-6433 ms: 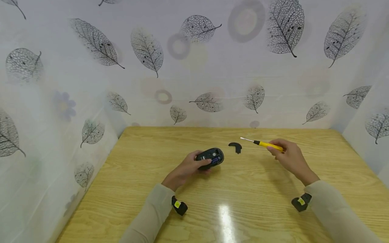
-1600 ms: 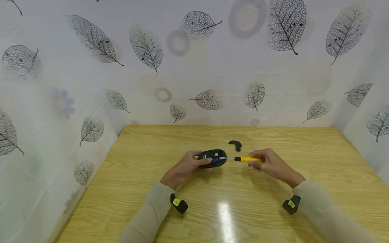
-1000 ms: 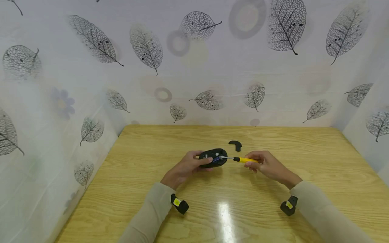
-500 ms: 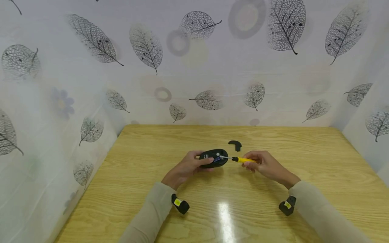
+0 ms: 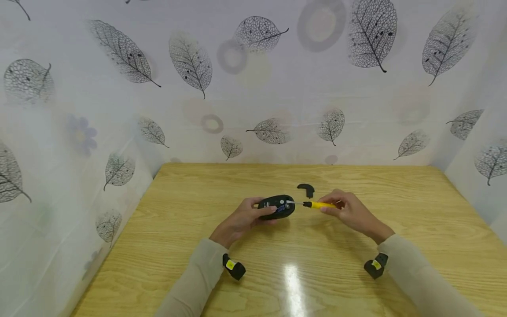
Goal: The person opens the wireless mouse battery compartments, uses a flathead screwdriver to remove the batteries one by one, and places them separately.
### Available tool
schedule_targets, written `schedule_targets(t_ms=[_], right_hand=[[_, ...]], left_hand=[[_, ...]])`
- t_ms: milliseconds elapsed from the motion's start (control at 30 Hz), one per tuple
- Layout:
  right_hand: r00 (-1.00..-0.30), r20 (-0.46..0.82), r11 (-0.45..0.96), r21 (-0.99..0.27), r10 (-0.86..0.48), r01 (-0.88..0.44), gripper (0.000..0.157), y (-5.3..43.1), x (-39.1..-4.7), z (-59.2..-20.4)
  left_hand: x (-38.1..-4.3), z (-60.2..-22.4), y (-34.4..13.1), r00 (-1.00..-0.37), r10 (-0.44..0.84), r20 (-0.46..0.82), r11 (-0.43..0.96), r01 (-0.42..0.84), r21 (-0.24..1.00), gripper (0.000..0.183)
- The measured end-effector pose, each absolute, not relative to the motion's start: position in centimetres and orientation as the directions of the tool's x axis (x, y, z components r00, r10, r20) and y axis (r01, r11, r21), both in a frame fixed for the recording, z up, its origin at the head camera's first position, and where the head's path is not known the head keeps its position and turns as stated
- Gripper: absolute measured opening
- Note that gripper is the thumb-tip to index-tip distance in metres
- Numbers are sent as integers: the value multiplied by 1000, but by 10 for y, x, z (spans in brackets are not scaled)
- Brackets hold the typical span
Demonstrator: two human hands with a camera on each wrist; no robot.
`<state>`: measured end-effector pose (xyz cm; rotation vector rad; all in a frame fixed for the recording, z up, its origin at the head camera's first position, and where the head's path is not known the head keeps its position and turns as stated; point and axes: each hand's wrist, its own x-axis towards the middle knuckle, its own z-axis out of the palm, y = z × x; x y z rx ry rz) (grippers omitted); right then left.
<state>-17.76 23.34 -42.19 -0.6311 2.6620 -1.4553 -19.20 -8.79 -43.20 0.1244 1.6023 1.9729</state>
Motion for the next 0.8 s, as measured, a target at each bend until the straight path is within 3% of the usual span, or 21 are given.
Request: schedule_targets(t_ms=[333,800], right_hand=[[-919,201,468,-812,-339,-350,17,241,-178,-414],[-959,144,582,-769,-245,-264,29,256,-183,-412]], left_hand=[[-191,-431,-90,-826,487,-283,-97,-373,923,52],[-190,-429,-94,-817,504,-281,-85,-371,925,53]])
